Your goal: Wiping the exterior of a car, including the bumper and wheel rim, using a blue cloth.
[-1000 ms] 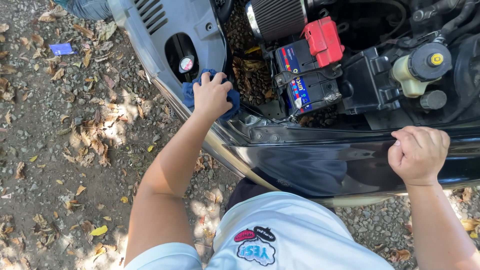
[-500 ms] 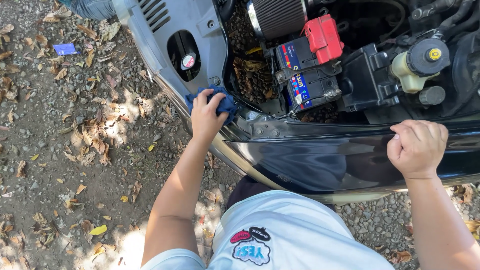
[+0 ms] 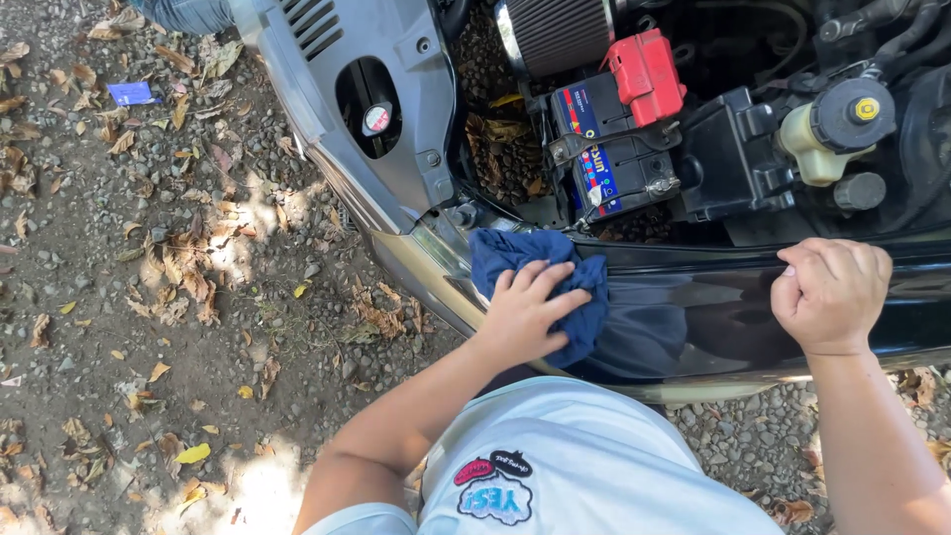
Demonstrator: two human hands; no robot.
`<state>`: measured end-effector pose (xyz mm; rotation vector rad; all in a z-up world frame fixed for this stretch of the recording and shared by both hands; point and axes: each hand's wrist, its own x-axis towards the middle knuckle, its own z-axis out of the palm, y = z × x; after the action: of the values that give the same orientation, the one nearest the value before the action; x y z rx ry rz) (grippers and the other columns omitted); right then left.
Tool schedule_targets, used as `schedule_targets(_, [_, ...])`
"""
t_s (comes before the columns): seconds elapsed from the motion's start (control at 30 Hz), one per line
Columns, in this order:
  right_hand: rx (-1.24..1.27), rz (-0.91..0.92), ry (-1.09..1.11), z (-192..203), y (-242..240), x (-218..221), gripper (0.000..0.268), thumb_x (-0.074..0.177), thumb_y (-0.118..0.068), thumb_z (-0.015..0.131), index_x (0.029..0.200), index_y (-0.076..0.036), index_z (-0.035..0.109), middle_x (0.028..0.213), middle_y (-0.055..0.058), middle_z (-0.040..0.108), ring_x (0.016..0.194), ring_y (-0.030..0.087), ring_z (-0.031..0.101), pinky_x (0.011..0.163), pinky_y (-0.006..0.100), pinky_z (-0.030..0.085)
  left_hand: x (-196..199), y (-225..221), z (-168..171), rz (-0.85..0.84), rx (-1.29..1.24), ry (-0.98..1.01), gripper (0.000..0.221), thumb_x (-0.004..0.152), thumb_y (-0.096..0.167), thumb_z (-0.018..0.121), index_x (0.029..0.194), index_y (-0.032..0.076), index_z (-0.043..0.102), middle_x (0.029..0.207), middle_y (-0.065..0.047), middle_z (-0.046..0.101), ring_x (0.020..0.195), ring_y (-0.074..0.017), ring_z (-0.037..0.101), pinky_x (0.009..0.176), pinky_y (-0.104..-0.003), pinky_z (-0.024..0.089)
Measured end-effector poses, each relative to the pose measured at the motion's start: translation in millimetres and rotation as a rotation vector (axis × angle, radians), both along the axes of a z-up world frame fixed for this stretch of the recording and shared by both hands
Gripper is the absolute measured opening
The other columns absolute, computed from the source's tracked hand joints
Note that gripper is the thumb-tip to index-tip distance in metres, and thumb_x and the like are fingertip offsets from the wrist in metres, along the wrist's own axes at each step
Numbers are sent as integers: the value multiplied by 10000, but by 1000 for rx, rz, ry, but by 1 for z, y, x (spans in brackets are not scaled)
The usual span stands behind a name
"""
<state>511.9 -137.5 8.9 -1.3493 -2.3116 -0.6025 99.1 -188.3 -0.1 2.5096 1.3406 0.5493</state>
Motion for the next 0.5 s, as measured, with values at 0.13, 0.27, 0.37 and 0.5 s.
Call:
schedule_targets(0.13, [6,16,12,3,1,-2,253,783,-38,582,889,-136,790,958,11,781,921,239,703,852,351,446,-29,9,-21,49,-4,9,648,658,480,766,1269,318,627,1343,-6,607,1177,-295,559,882,-474,416])
schedule_targets(0.27, [17,4,0,1,0,-3,244,796,-52,589,894,-150,790,973,2,785,935,234,699,893,349,453,-81,23,-29,243,-380,-56,532,772,400,646,1257,181,677,1163,-58,617,1060,-294,580,844,-470,493])
schedule_targets(0.37, [20,1,9,5,2,-7,243,794,-56,584,891,-150,786,963,4,780,916,238,693,866,357,439,-109,23,-49,362,-511,32,517,816,397,616,1257,136,683,1121,-82,571,1044,-308,557,826,-482,520])
schedule_targets(0.5, [7,3,20,10,1,-11,241,776,-57,585,883,-142,783,953,10,768,895,235,695,831,359,430,-85,21,-26,333,-379,200,479,760,491,602,1038,115,706,979,-102,609,947,-334,589,703,-479,515])
